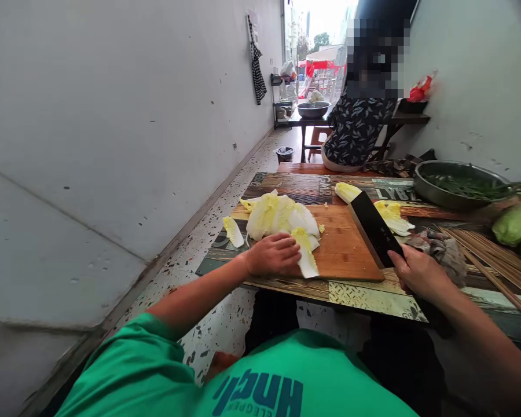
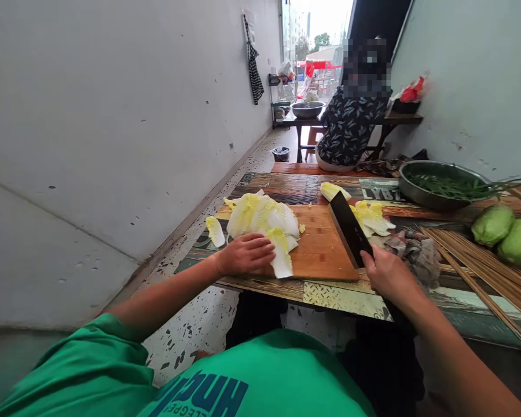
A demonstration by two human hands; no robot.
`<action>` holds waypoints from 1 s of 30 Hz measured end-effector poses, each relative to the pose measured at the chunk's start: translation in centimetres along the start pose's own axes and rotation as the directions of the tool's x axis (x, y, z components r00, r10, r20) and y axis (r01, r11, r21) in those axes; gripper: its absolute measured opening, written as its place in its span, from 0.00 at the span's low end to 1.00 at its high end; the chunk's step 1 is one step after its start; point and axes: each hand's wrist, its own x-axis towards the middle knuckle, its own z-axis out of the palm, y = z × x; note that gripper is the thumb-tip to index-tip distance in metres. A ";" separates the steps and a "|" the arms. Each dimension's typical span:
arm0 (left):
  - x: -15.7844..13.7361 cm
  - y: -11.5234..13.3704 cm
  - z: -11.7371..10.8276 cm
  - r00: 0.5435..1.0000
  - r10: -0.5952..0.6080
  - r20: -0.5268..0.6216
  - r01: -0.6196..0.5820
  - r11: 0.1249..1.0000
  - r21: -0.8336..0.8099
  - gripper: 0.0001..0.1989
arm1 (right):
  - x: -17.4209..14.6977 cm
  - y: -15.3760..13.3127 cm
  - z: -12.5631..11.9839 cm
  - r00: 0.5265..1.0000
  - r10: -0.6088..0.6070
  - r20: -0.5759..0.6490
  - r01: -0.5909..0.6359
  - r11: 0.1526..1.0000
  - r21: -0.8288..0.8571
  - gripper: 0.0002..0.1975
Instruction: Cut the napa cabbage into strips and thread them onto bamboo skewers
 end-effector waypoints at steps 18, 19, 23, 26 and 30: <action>11.2 4.7 9.1 0.943 -0.136 0.304 0.211 0.950 -0.230 0.13 | -2.7 -1.5 -2.1 0.984 -0.146 0.102 0.175 0.903 -0.393 0.14; 11.2 4.7 9.1 0.943 -0.131 0.304 0.207 0.951 -0.231 0.13 | -2.4 -1.3 -1.9 0.981 -0.157 0.117 0.191 0.905 -0.381 0.14; 11.2 4.7 9.4 0.949 -0.129 0.286 0.206 0.945 -0.256 0.15 | -1.8 -0.8 -1.8 0.972 -0.166 0.169 0.215 0.916 -0.339 0.14; 11.3 4.7 9.5 0.951 -0.121 0.283 0.200 0.942 -0.270 0.14 | -1.8 -1.1 -2.3 0.967 -0.146 0.209 0.210 0.921 -0.329 0.14; 11.2 4.8 9.5 0.944 -0.141 0.298 0.224 0.938 -0.266 0.13 | -1.1 -2.5 -2.8 0.954 -0.072 0.290 0.156 0.947 -0.280 0.15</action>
